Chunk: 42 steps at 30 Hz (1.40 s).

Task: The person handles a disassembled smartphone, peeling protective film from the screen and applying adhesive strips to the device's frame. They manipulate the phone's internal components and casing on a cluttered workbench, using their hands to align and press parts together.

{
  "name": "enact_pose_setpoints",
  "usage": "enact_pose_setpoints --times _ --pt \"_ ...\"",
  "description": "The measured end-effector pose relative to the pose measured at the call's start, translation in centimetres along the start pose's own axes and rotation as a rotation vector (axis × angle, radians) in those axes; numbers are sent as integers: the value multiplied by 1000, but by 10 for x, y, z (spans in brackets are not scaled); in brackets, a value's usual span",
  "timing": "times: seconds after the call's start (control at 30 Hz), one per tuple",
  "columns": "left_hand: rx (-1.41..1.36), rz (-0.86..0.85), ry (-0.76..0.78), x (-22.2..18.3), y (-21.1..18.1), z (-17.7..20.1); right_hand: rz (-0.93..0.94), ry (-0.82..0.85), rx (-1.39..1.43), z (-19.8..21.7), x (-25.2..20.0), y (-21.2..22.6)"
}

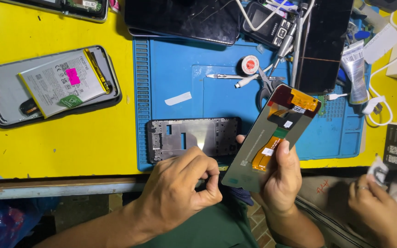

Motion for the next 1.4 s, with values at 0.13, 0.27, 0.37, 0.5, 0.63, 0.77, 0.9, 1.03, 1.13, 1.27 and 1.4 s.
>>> enact_pose_setpoints --times 0.13,0.27,0.37,0.5,0.63,0.77,0.9,1.03,1.13,1.27,1.4 --pt "-65 20 40 0 10 8 -46 -33 50 5 3 -3" --pt "-290 316 95 -4 30 10 17 -11 173 -1 8 3" --pt "-452 524 204 -9 36 -3 -9 53 129 -25 5 6" --pt "-723 703 193 -10 43 -13 -154 73 106 -22 12 -20" --pt "-928 847 -19 -11 76 -21 -157 109 52 2 39 -56" --pt "-994 883 -171 -2 90 -12 -144 414 -125 -55 27 -34" --pt "-983 783 -112 14 96 -9 -328 145 -62 -61 28 -20" --pt "-752 623 4 46 93 23 -131 228 73 -50 47 9" --pt "-419 453 -4 73 96 49 104 232 67 -39 63 60" --pt "-341 272 -272 82 107 73 278 121 -96 -25 81 110" --pt "-147 -21 -364 75 88 85 232 171 -33 -19 97 110"
Point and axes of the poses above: each hand's wrist, its own x-axis towards the middle knuckle, its own z-axis out of the back of the hand, y = z × x, the point moved 7 cm from there along x, towards the middle knuckle, and after that the axes turned 1 degree about z, right-handed, at the moved point
